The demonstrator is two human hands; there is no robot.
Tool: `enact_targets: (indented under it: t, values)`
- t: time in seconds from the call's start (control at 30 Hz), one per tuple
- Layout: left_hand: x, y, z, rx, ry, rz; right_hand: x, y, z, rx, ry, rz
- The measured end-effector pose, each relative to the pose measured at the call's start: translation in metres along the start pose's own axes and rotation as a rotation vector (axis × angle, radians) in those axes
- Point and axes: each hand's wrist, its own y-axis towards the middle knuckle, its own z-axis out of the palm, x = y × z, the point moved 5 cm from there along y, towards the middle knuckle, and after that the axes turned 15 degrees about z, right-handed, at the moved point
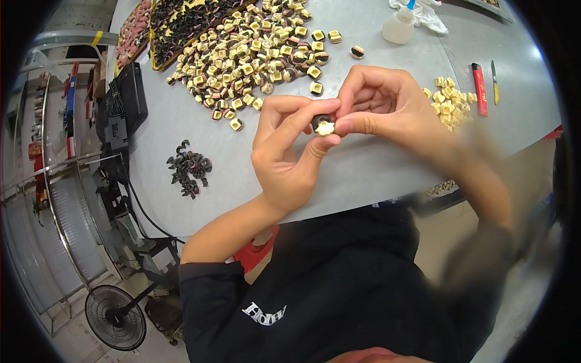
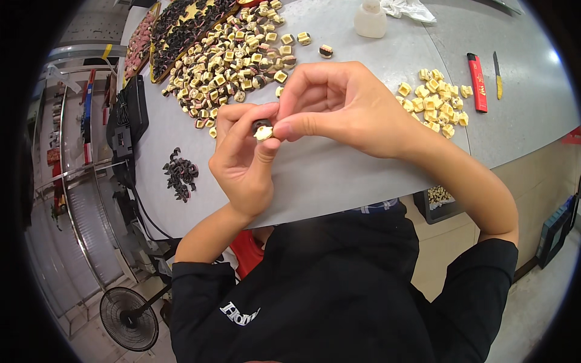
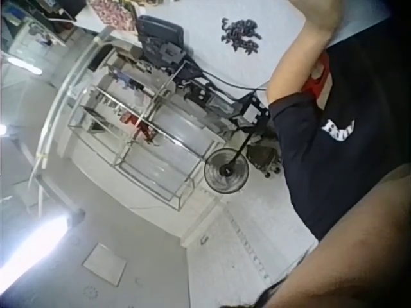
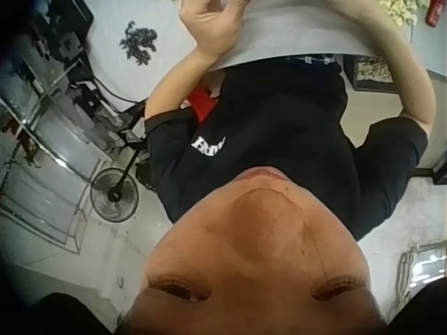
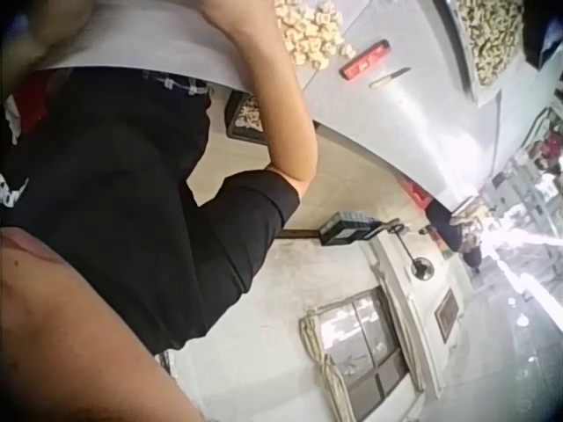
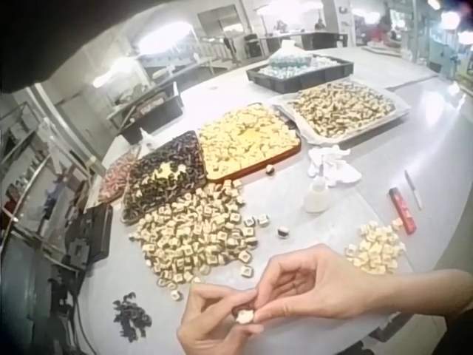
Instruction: Apply glue to small black components and attach them into gold-colored toy parts at a workshop table.
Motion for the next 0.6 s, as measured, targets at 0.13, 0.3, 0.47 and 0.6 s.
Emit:
enact_targets:
  t: [0.13,0.3,0.47,0.6]
  values:
    - [0.002,0.001,-0.004,0.003,-0.060,-0.020,0.001,0.000,-0.002,-0.019,-0.016,-0.036]
    - [0.002,0.003,-0.005,0.076,-0.117,-0.067,0.004,-0.003,-0.007,-0.069,-0.033,-0.078]
    - [0.016,-0.002,-0.008,0.075,-0.230,-0.234,0.011,-0.011,-0.017,-0.189,-0.142,-0.185]
    - [0.028,-0.005,-0.007,-0.045,-0.593,-0.414,0.017,-0.024,-0.048,-0.586,-0.107,-0.483]
